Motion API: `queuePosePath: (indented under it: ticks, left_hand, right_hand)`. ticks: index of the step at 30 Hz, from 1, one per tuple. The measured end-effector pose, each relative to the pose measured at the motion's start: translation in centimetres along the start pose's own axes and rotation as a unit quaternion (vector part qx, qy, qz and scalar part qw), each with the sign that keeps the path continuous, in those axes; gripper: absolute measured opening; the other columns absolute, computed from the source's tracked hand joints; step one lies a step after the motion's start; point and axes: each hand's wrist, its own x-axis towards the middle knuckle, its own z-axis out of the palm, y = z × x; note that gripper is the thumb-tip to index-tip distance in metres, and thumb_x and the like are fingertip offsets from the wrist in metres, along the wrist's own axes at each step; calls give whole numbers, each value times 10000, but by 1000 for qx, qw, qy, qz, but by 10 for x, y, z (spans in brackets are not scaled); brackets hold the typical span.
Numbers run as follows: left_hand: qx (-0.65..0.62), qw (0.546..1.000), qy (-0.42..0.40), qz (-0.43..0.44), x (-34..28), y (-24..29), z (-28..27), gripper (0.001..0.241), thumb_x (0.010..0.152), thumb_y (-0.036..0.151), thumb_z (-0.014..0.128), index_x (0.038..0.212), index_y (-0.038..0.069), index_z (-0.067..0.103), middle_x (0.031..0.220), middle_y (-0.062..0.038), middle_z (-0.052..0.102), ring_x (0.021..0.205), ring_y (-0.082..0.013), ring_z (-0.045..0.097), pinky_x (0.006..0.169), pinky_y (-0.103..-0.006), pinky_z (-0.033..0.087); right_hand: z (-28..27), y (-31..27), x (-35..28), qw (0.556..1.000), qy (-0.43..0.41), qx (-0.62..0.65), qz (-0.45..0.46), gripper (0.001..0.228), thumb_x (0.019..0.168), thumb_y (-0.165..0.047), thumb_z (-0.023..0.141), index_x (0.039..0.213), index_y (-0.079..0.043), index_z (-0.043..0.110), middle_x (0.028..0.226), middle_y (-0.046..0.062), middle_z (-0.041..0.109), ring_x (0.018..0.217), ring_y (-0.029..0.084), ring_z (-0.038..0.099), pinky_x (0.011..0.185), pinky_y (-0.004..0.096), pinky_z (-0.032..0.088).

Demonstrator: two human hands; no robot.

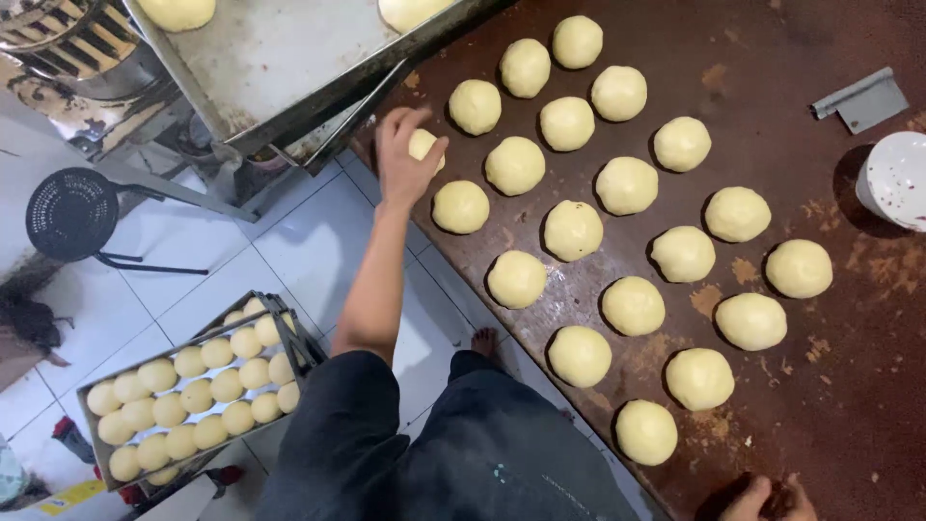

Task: The recorder is stuffing balls of dough with a brown filling and shaping them into round buns on a wooden table.

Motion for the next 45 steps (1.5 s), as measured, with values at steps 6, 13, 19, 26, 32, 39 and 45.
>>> queuePosePath:
  ticks: [6, 13, 19, 26, 32, 39, 45]
  left_hand:
    - [66, 996, -31, -52, -4, -40, 36, 202, 930, 268, 845, 1067, 177, 729, 1177, -78, 705, 1172, -289, 634, 1022, -429, 527]
    - [122, 987, -61, 80, 17, 35, -30, 694, 935, 376, 899, 1433, -16, 617, 1390, -301, 555, 1257, -499, 475, 1076, -542, 422]
    - [11, 998, -56, -12, -13, -27, 3, 265, 1091, 183, 626, 1350, 175, 685, 1465, -108, 613, 1462, -322, 537, 1283, -494, 425]
    - [91, 989, 35, 112, -17, 60, -30, 280, 1060, 143, 649, 1314, 57, 729, 1497, -201, 586, 1457, -441, 427, 1236, -571, 241]
    - [-29, 996, 24, 82, -78, 149, -11, 204, 1096, 61, 624, 1275, 5, 702, 1421, -196, 636, 1388, -390, 541, 1198, -516, 429]
    - [-179, 957, -198, 118, -187, 304, 62, 218, 1009, 17, 651, 1222, 14, 695, 1299, -147, 672, 1271, -323, 624, 1124, -458, 492]
    - [-281, 859, -386, 185, -306, 448, 119, 296, 929, 122, 745, 1200, 21, 685, 1289, -171, 644, 1208, -347, 634, 1049, -433, 500]
  right_hand:
    - [-10, 0, -30, 964, -3, -231, -130, 313, 1050, -187, 700, 1246, 36, 601, 1316, 218, 548, 1235, 354, 538, 1156, 497, 452]
    - [-50, -45, -41, 960, -8, -224, -168, 322, 993, -171, 710, 1212, 45, 614, 1257, 211, 584, 1191, 350, 565, 1091, 454, 460]
    - [-41, -66, -42, 968, 2, -182, -174, 248, 1024, -141, 677, 1206, 13, 609, 1267, 195, 583, 1198, 343, 563, 1078, 452, 464]
    - [-61, -136, -39, 991, 3, -83, -104, 323, 1065, -226, 733, 1275, 7, 658, 1375, 211, 601, 1340, 382, 509, 1195, 504, 380]
    - [-84, -169, -28, 997, -19, -33, -62, 323, 998, -209, 731, 1259, -23, 687, 1372, 184, 610, 1340, 384, 507, 1160, 496, 394]
    - [-140, -147, 4, 991, -80, 107, -1, 290, 985, -185, 702, 1229, -30, 682, 1299, 167, 651, 1209, 331, 626, 1028, 418, 500]
    - [-209, -14, 26, 998, 17, 59, -29, 251, 983, -130, 712, 1198, -9, 664, 1244, 167, 668, 1200, 357, 633, 1056, 433, 505]
